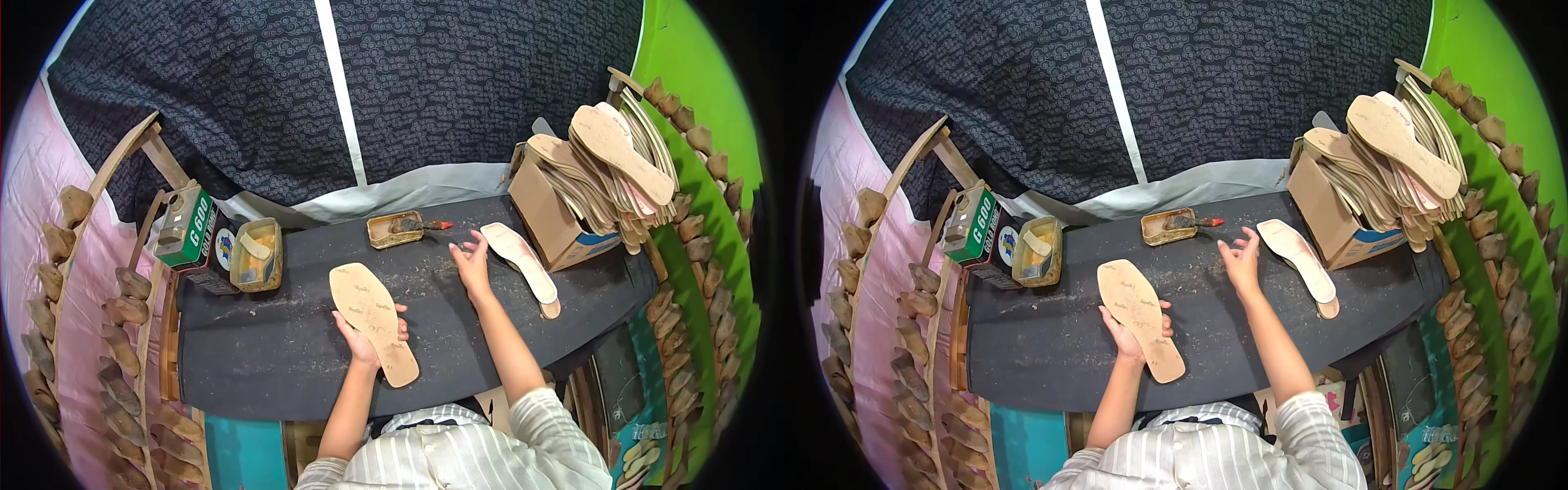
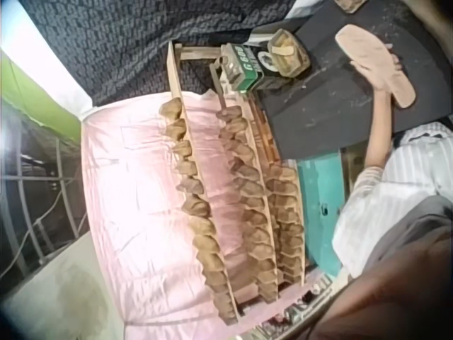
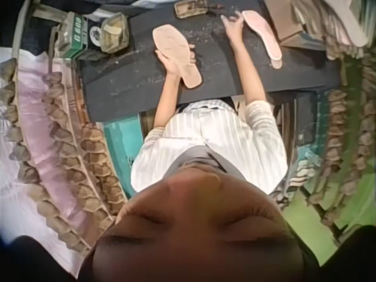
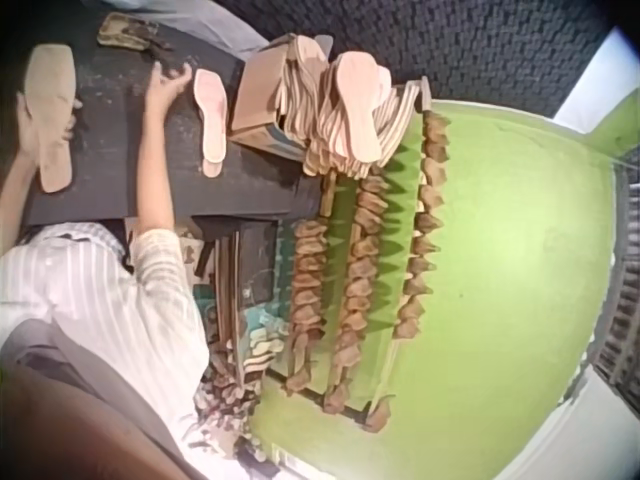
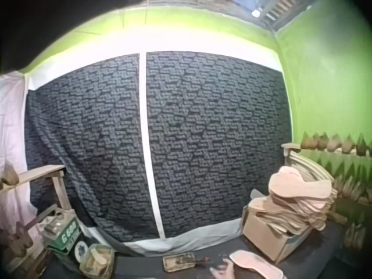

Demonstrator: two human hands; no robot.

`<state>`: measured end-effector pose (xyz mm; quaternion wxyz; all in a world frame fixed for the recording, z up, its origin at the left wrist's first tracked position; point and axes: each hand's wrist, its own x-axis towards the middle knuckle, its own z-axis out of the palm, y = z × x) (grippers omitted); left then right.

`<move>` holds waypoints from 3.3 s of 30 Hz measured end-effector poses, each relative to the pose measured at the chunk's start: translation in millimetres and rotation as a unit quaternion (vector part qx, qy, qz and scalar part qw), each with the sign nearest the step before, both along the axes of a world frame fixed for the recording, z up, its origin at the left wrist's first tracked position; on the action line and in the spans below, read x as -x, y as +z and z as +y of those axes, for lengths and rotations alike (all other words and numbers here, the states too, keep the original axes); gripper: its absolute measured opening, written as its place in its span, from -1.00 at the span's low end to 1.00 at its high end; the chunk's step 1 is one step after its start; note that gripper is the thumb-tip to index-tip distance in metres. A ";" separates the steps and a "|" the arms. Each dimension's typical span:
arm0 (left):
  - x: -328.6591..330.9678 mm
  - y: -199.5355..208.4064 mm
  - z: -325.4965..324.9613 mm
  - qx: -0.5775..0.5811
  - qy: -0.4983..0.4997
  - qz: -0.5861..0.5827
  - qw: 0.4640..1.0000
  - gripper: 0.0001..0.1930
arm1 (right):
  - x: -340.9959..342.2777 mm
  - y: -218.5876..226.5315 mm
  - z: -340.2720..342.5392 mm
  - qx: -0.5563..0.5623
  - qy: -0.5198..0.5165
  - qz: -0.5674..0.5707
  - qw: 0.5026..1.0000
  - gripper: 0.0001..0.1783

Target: The person applies adhesive to shoe insoles using a brush and places the insoles into a blue basket on the floor.

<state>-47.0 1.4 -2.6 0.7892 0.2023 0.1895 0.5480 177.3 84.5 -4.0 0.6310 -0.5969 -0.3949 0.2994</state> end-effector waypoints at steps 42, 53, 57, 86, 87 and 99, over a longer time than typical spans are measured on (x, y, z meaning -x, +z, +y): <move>-3.8 -27.3 0.1 -0.025 -0.040 -0.010 0.999 -0.04 | 37.3 47.9 6.1 -0.244 0.093 -0.352 0.899 -0.53; -18.4 -6.7 -14.4 -0.059 -0.030 0.078 0.995 -0.04 | 53.9 101.9 -80.2 -0.333 0.219 -0.345 0.850 -0.57; -27.7 15.1 -23.8 -0.028 0.054 0.156 0.986 -0.07 | 58.8 107.6 -87.8 -0.383 0.248 -0.379 0.805 -0.53; -13.3 26.8 -18.7 -0.071 0.087 0.213 0.971 -0.07 | 63.3 121.9 -89.9 -0.363 0.296 -0.364 0.805 -0.51; -13.2 26.7 -19.7 -0.090 0.061 0.206 0.973 -0.07 | 64.1 123.4 -86.7 -0.371 0.272 -0.369 0.807 -0.50; -8.8 35.8 -17.9 -0.089 0.037 0.201 0.975 -0.03 | 61.1 129.0 -78.9 -0.383 0.267 -0.392 0.793 -0.55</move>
